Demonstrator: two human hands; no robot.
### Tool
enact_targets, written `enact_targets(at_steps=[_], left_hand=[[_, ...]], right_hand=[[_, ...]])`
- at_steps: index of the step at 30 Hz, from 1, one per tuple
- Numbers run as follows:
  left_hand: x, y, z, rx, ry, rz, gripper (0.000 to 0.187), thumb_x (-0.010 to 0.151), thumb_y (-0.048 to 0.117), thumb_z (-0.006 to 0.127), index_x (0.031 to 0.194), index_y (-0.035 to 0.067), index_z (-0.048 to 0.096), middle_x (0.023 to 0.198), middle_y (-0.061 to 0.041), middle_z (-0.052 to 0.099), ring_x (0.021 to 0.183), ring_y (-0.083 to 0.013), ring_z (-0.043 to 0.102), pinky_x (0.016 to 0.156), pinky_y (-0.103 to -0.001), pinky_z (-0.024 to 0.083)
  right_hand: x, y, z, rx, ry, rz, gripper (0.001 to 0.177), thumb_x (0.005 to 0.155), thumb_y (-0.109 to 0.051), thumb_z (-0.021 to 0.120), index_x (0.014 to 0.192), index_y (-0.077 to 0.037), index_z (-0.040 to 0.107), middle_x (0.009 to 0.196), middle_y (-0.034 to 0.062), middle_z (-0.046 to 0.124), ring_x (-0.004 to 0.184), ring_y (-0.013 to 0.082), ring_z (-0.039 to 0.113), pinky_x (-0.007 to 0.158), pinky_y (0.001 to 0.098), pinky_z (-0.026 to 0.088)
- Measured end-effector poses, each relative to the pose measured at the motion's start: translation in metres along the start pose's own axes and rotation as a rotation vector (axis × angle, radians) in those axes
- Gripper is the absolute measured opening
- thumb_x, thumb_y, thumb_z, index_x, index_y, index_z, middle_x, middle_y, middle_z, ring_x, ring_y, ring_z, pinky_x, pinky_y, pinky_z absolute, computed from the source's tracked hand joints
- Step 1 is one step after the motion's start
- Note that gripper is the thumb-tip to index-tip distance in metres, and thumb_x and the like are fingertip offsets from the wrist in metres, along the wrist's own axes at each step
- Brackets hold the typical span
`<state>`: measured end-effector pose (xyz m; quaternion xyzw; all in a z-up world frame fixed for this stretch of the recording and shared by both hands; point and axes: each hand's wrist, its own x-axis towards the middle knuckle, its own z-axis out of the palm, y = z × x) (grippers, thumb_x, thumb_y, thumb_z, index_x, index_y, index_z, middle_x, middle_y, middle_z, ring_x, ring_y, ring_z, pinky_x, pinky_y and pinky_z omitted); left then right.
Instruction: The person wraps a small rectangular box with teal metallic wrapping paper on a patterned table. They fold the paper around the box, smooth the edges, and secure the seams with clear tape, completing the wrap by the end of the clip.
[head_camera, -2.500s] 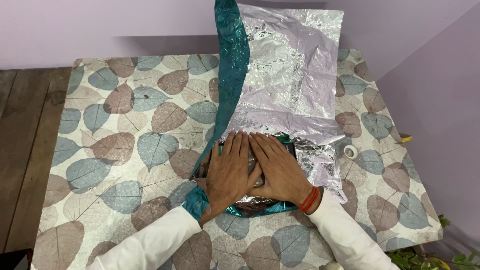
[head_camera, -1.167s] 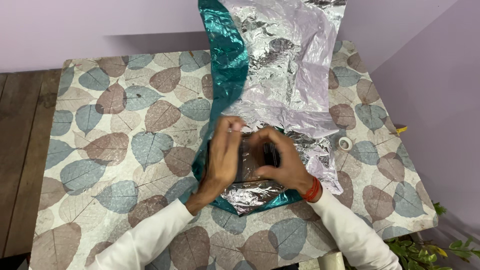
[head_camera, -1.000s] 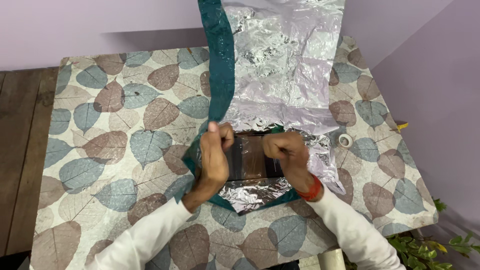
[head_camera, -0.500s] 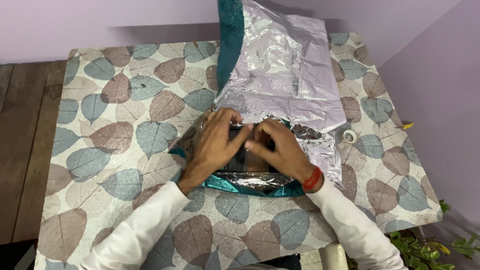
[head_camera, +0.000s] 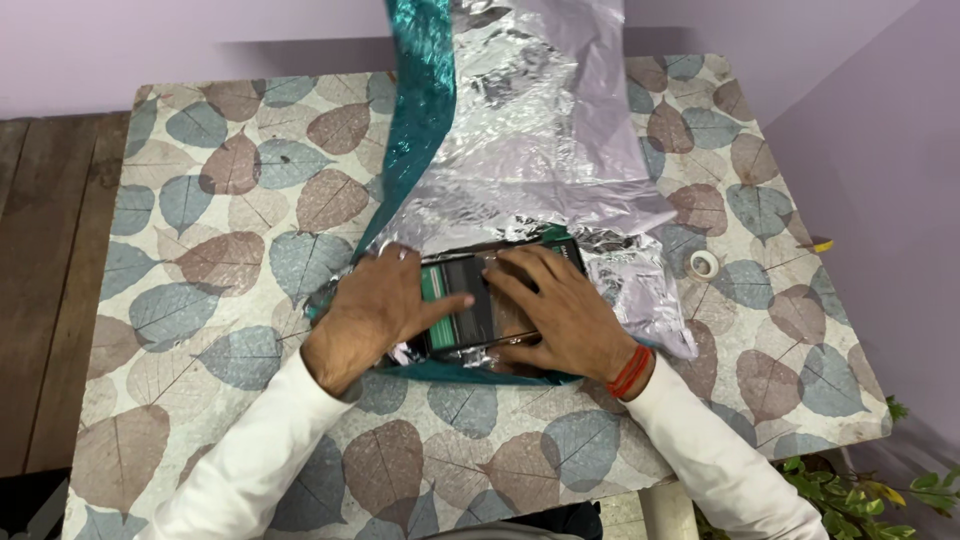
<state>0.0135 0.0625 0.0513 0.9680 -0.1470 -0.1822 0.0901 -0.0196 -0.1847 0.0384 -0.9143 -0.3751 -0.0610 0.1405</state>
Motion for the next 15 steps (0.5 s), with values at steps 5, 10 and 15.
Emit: enact_targets(at_steps=[5, 10, 15], left_hand=[[-0.018, 0.012, -0.02, 0.067, -0.167, -0.107, 0.099, 0.076, 0.087, 0.06, 0.12, -0.002, 0.069, 0.122, -0.023, 0.068, 0.114, -0.0359, 0.07, 0.096, -0.043, 0.058], [-0.017, 0.014, -0.025, 0.095, -0.154, -0.067, 0.118, 0.069, 0.091, 0.062, 0.143, 0.001, 0.046, 0.146, -0.022, 0.049, 0.134, -0.038, 0.052, 0.105, -0.055, 0.049], [-0.008, 0.015, -0.015, 0.207, -0.173, 0.143, 0.134, 0.068, 0.089, 0.068, 0.157, 0.007, 0.01, 0.171, -0.02, 0.005, 0.151, -0.0401, 0.007, 0.114, -0.072, 0.016]], right_hand=[[0.001, -0.007, 0.003, -0.001, 0.013, -0.026, 0.094, 0.076, -0.065, 0.076, 0.141, -0.003, 0.049, 0.146, 0.0208, 0.045, 0.14, 0.0428, 0.039, 0.118, 0.055, 0.031], [0.001, -0.008, 0.007, -0.038, -0.015, -0.021, 0.097, 0.074, -0.068, 0.073, 0.141, -0.002, 0.049, 0.146, 0.0214, 0.045, 0.141, 0.0427, 0.038, 0.12, 0.0554, 0.028], [-0.001, -0.007, 0.01, -0.063, -0.002, -0.027, 0.096, 0.08, -0.069, 0.071, 0.142, 0.0, 0.048, 0.147, 0.024, 0.043, 0.142, 0.0435, 0.036, 0.12, 0.0561, 0.027]])
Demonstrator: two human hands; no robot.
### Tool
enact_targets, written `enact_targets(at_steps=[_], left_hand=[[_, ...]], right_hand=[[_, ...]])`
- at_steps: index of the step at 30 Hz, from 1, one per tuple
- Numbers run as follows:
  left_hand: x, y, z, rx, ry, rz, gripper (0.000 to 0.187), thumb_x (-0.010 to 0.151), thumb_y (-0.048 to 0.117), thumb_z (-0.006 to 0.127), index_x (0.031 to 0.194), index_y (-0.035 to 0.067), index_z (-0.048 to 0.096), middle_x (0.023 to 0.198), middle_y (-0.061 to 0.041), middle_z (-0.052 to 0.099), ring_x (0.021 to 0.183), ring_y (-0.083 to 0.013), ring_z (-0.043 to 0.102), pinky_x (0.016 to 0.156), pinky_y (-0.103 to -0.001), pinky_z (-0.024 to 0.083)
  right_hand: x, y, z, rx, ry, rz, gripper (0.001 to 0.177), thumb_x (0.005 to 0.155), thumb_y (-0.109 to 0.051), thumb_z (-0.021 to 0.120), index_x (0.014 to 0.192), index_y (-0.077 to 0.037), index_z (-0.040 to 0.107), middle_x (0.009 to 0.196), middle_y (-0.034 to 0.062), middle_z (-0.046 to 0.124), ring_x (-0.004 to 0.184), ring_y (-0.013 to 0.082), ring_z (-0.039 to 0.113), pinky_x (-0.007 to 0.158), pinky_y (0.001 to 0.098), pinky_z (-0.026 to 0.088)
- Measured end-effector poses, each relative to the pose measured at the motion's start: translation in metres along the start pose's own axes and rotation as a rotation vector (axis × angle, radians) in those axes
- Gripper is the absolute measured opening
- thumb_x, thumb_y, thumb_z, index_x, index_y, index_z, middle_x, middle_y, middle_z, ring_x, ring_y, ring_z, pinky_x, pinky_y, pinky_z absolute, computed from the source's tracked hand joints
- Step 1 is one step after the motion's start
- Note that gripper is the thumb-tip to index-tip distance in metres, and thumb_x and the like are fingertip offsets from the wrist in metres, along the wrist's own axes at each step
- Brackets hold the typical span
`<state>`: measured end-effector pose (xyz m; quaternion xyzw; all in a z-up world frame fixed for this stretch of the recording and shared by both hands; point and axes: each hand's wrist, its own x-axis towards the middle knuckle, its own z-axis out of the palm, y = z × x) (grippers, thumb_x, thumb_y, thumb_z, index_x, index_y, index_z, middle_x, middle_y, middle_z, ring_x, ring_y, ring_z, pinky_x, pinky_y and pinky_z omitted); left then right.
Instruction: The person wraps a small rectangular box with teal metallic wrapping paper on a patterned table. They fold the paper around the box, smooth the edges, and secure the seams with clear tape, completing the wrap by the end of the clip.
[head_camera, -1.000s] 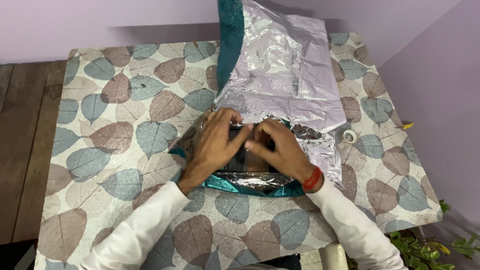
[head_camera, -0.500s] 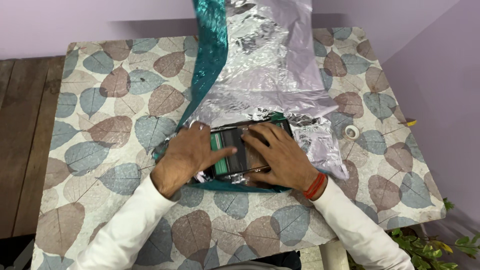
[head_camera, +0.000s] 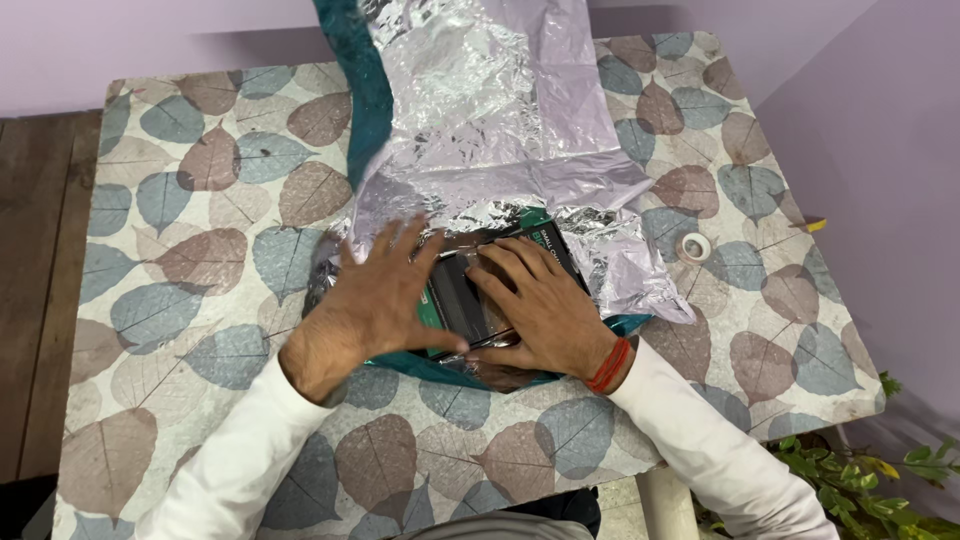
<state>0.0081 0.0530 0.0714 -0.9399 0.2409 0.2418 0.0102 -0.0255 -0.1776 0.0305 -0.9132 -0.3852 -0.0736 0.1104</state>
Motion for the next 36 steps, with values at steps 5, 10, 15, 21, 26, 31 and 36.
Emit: enact_targets(at_steps=[5, 10, 15, 21, 26, 31, 36], left_hand=[[0.016, 0.015, 0.02, -0.106, 0.159, 0.219, 0.139, 0.066, 0.084, 0.073, 0.157, 0.001, 0.01, 0.167, -0.021, 0.014, 0.154, -0.0363, 0.012, 0.119, -0.066, 0.011], [0.022, 0.013, 0.029, -0.166, 0.144, 0.212, 0.135, 0.067, 0.075, 0.079, 0.158, 0.002, 0.011, 0.164, -0.018, 0.021, 0.153, -0.0338, 0.019, 0.12, -0.065, 0.016], [0.024, 0.012, 0.026, -0.192, 0.164, 0.249, 0.135, 0.065, 0.069, 0.085, 0.157, 0.001, 0.013, 0.161, -0.022, 0.023, 0.152, -0.0364, 0.019, 0.12, -0.064, 0.015], [0.017, 0.012, 0.02, -0.236, 0.172, 0.277, 0.137, 0.062, 0.065, 0.089, 0.156, 0.0, 0.013, 0.16, -0.02, 0.028, 0.151, -0.0355, 0.023, 0.12, -0.064, 0.017], [0.02, 0.016, 0.015, -0.2, -0.014, 0.215, 0.144, 0.06, 0.058, 0.094, 0.159, 0.006, 0.004, 0.16, -0.015, 0.022, 0.151, -0.036, 0.021, 0.115, -0.067, 0.026], [0.014, 0.01, 0.014, -0.108, -0.012, 0.175, 0.148, 0.057, 0.049, 0.097, 0.16, 0.004, 0.0, 0.159, -0.016, 0.024, 0.148, -0.0388, 0.025, 0.111, -0.057, 0.043], [0.016, 0.004, 0.017, -0.117, -0.03, 0.168, 0.148, 0.06, 0.061, 0.093, 0.158, -0.002, 0.003, 0.155, -0.022, 0.03, 0.142, -0.0428, 0.034, 0.115, -0.052, 0.042]], right_hand=[[0.0, -0.001, 0.003, 0.008, -0.02, 0.025, 0.099, 0.076, -0.065, 0.074, 0.143, 0.002, 0.046, 0.148, 0.0247, 0.041, 0.141, 0.0437, 0.035, 0.12, 0.0566, 0.026], [-0.002, -0.003, 0.004, 0.034, -0.005, 0.056, 0.098, 0.075, -0.062, 0.076, 0.146, 0.0, 0.045, 0.151, 0.0238, 0.04, 0.144, 0.0433, 0.035, 0.122, 0.0558, 0.026], [-0.006, -0.002, 0.001, 0.033, 0.064, 0.147, 0.102, 0.068, -0.062, 0.081, 0.144, -0.004, 0.046, 0.15, 0.0298, 0.038, 0.143, 0.0496, 0.032, 0.121, 0.0601, 0.023], [-0.005, -0.006, 0.002, 0.006, 0.044, 0.225, 0.102, 0.066, -0.066, 0.082, 0.143, -0.007, 0.047, 0.148, 0.03, 0.039, 0.142, 0.0504, 0.032, 0.118, 0.0635, 0.023], [-0.012, -0.012, 0.001, 0.008, 0.058, 0.254, 0.103, 0.065, -0.063, 0.085, 0.142, -0.006, 0.047, 0.142, 0.0275, 0.043, 0.137, 0.0503, 0.037, 0.114, 0.0626, 0.03], [-0.01, -0.005, -0.011, 0.019, 0.026, 0.194, 0.104, 0.062, -0.058, 0.087, 0.143, -0.006, 0.047, 0.14, 0.0243, 0.045, 0.133, 0.0473, 0.04, 0.111, 0.0607, 0.032], [-0.011, 0.001, -0.009, -0.003, 0.035, 0.139, 0.104, 0.065, -0.061, 0.086, 0.144, -0.005, 0.047, 0.143, 0.0242, 0.044, 0.135, 0.0469, 0.04, 0.115, 0.0602, 0.029]])
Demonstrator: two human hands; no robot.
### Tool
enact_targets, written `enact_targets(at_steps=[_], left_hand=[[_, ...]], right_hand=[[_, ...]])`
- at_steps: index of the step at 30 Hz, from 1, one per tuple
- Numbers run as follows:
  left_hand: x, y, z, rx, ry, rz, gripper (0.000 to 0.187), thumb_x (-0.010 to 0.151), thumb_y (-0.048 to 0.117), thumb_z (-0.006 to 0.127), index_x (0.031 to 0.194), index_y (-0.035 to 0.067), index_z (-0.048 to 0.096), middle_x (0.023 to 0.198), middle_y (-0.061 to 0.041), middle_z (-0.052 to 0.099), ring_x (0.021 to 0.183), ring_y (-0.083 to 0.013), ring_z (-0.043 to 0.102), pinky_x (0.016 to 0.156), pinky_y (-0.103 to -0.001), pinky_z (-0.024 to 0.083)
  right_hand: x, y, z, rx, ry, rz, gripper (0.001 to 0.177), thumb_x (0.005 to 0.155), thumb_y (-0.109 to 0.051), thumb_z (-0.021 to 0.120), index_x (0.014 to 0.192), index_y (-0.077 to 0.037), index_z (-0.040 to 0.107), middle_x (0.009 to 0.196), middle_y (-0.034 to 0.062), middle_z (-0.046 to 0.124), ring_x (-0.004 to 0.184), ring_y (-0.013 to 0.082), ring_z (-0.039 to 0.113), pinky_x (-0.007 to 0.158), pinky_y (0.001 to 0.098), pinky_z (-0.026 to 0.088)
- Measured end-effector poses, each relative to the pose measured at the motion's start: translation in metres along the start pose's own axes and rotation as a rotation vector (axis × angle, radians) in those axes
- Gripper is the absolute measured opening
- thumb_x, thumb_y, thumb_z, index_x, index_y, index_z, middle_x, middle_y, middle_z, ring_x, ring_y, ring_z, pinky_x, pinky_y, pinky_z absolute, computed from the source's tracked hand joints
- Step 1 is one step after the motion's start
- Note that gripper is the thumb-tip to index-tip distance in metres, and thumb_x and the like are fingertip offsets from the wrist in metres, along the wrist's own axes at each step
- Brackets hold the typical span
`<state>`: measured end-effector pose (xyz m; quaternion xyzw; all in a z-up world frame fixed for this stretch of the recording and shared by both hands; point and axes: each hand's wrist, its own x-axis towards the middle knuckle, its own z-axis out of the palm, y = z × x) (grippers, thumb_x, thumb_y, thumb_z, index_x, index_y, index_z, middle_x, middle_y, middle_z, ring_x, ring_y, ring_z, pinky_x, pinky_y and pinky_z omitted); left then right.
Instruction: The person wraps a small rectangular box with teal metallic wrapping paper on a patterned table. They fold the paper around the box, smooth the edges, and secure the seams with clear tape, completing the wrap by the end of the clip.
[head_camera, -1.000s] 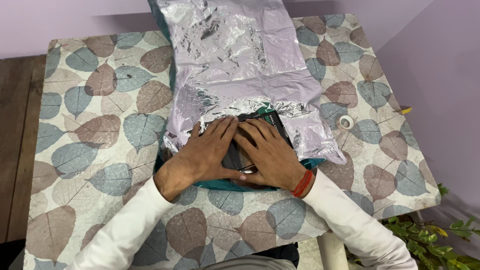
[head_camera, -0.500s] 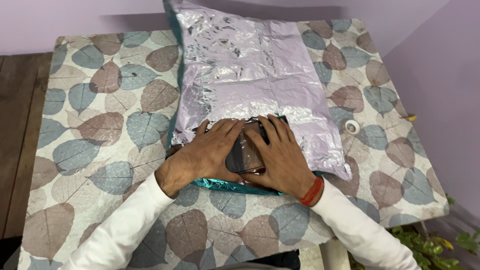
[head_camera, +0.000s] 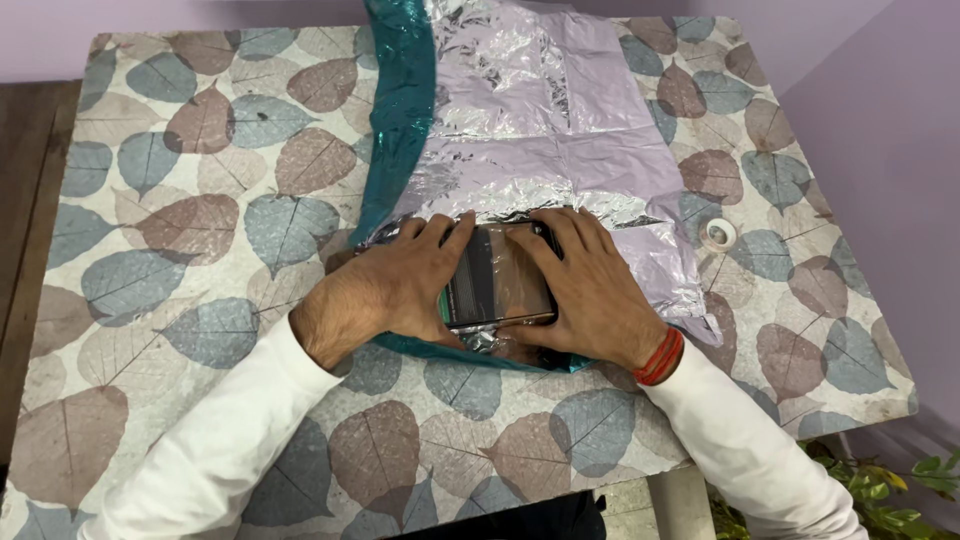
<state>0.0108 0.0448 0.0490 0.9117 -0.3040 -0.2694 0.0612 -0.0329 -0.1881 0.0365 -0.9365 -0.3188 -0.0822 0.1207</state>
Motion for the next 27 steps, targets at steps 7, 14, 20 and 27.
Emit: enact_targets(at_steps=[7, 14, 20, 27], left_hand=[[-0.009, 0.001, 0.005, 0.011, 0.014, -0.043, 0.147, 0.062, 0.064, 0.092, 0.158, -0.003, 0.002, 0.157, -0.027, 0.025, 0.143, -0.0481, 0.031, 0.114, -0.054, 0.04], [-0.021, -0.008, -0.003, 0.022, 0.028, -0.096, 0.139, 0.064, 0.068, 0.088, 0.157, -0.004, 0.013, 0.159, -0.025, 0.028, 0.149, -0.0434, 0.029, 0.117, -0.052, 0.041], [-0.014, -0.001, -0.002, 0.063, 0.094, 0.017, 0.142, 0.058, 0.065, 0.092, 0.153, -0.007, 0.016, 0.149, -0.021, 0.037, 0.14, -0.0357, 0.038, 0.107, -0.052, 0.043], [-0.017, 0.002, -0.006, 0.029, 0.101, 0.041, 0.144, 0.054, 0.058, 0.097, 0.152, -0.01, 0.017, 0.139, -0.02, 0.043, 0.136, -0.0346, 0.043, 0.108, -0.045, 0.049]], right_hand=[[0.0, -0.004, -0.003, -0.005, 0.004, -0.009, 0.104, 0.065, -0.061, 0.086, 0.143, -0.005, 0.047, 0.144, 0.0238, 0.044, 0.135, 0.0475, 0.04, 0.116, 0.06, 0.029], [0.0, -0.008, -0.002, -0.014, -0.001, 0.025, 0.108, 0.062, -0.065, 0.086, 0.142, -0.005, 0.047, 0.14, 0.0241, 0.045, 0.132, 0.0482, 0.041, 0.114, 0.0598, 0.029], [-0.004, 0.0, 0.005, 0.014, 0.132, -0.095, 0.092, 0.069, -0.067, 0.083, 0.131, -0.004, 0.056, 0.136, 0.0225, 0.049, 0.13, 0.0451, 0.045, 0.112, 0.0571, 0.039], [-0.01, 0.0, -0.006, 0.344, -0.046, -0.523, 0.061, 0.074, -0.062, 0.086, 0.096, -0.007, 0.07, 0.098, 0.0068, 0.065, 0.083, 0.0221, 0.061, 0.059, 0.0362, 0.048]])
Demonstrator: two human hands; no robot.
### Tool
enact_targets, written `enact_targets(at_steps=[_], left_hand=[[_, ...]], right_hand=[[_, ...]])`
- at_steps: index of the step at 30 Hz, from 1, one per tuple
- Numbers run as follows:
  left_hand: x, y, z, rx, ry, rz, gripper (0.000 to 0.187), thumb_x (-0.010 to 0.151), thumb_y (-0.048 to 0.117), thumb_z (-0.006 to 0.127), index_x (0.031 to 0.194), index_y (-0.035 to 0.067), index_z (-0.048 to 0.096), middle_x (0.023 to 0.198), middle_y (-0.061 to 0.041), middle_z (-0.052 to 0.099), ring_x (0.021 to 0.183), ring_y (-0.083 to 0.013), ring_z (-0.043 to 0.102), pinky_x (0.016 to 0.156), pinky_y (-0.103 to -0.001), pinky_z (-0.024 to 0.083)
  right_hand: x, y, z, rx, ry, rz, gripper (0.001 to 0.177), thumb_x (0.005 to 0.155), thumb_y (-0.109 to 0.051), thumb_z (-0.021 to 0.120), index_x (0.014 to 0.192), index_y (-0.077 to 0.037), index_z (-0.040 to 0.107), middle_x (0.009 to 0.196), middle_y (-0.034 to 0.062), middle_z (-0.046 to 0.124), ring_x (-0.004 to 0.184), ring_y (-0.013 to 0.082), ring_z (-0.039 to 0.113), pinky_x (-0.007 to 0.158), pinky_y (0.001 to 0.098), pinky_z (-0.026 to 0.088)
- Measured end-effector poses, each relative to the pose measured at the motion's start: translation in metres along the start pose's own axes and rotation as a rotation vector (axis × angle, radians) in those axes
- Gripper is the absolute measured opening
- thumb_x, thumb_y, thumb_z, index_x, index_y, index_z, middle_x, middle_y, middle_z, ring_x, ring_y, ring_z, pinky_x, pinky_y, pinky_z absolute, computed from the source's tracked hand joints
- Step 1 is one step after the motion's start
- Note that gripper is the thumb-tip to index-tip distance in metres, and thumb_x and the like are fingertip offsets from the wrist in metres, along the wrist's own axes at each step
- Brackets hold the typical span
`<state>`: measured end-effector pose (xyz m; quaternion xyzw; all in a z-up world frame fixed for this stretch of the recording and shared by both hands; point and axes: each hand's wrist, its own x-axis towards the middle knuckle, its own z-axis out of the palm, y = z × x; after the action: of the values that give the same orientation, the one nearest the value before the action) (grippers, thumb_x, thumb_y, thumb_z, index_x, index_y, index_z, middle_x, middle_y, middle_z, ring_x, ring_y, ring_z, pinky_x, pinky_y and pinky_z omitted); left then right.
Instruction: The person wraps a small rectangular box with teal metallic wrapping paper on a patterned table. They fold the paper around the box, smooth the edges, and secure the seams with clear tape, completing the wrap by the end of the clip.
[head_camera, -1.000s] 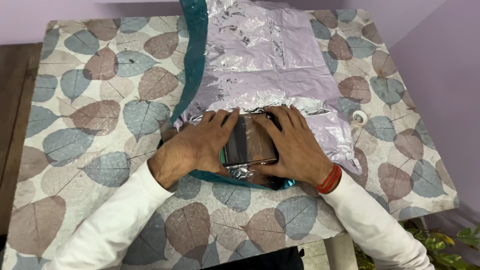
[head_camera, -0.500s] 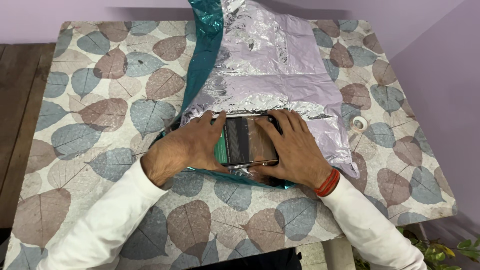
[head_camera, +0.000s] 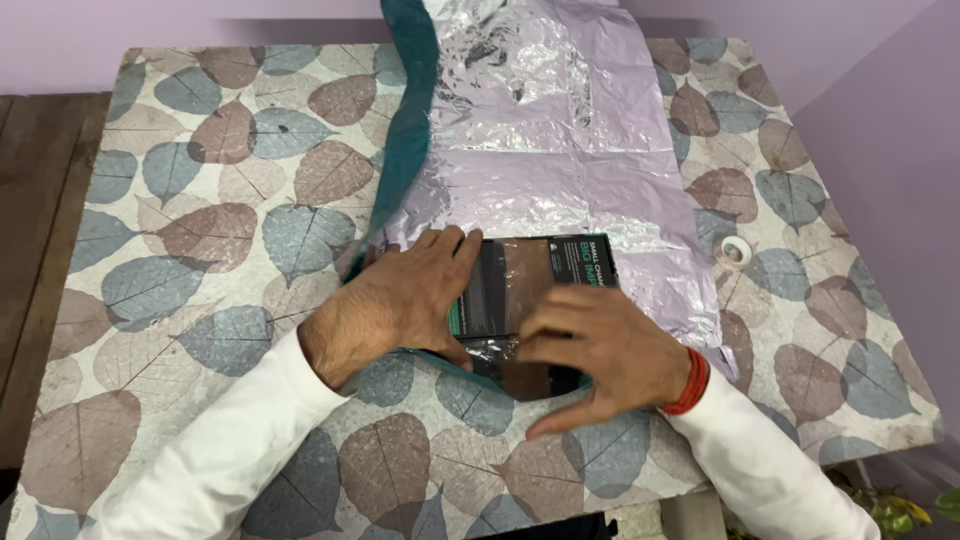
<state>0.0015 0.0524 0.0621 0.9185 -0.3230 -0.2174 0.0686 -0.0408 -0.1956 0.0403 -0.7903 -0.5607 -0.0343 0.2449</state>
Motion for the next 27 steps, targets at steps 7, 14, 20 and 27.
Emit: enact_targets(at_steps=[7, 14, 20, 27], left_hand=[[0.01, -0.004, 0.01, 0.058, -0.053, -0.037, 0.13, 0.062, 0.049, 0.095, 0.155, -0.001, 0.019, 0.144, -0.015, 0.041, 0.139, -0.0321, 0.041, 0.11, -0.057, 0.043], [0.01, -0.026, 0.011, -0.155, 0.175, 0.357, 0.07, 0.081, 0.054, 0.082, 0.128, 0.007, 0.063, 0.149, -0.018, 0.047, 0.141, -0.0366, 0.045, 0.11, -0.052, 0.041], [0.004, -0.018, 0.0, -0.166, 0.012, 0.327, 0.046, 0.075, 0.047, 0.084, 0.096, 0.007, 0.074, 0.118, -0.01, 0.065, 0.118, -0.0271, 0.06, 0.099, -0.042, 0.051], [0.001, -0.022, -0.003, -0.179, 0.064, 0.182, 0.025, 0.081, 0.035, 0.081, 0.09, 0.012, 0.076, 0.087, -0.006, 0.072, 0.099, -0.0218, 0.066, 0.091, -0.04, 0.052]], right_hand=[[0.009, -0.006, -0.003, 0.053, 0.032, 0.061, 0.017, 0.091, -0.023, 0.079, 0.09, -0.007, 0.073, 0.09, 0.0028, 0.069, 0.083, 0.0202, 0.065, 0.065, 0.034, 0.054], [0.003, 0.001, 0.003, 0.126, 0.102, 0.239, 0.017, 0.089, -0.023, 0.079, 0.091, -0.006, 0.074, 0.082, 0.0056, 0.073, 0.074, 0.0207, 0.07, 0.061, 0.0334, 0.055], [0.004, 0.004, 0.003, 0.119, 0.109, 0.507, 0.022, 0.086, -0.028, 0.082, 0.086, -0.007, 0.075, 0.068, 0.0037, 0.07, 0.054, 0.0155, 0.066, 0.049, 0.0311, 0.05], [0.001, 0.003, -0.009, 0.093, 0.028, 0.447, 0.028, 0.078, -0.036, 0.085, 0.081, -0.01, 0.077, 0.064, 0.0028, 0.069, 0.05, 0.0137, 0.064, 0.044, 0.03, 0.047]])
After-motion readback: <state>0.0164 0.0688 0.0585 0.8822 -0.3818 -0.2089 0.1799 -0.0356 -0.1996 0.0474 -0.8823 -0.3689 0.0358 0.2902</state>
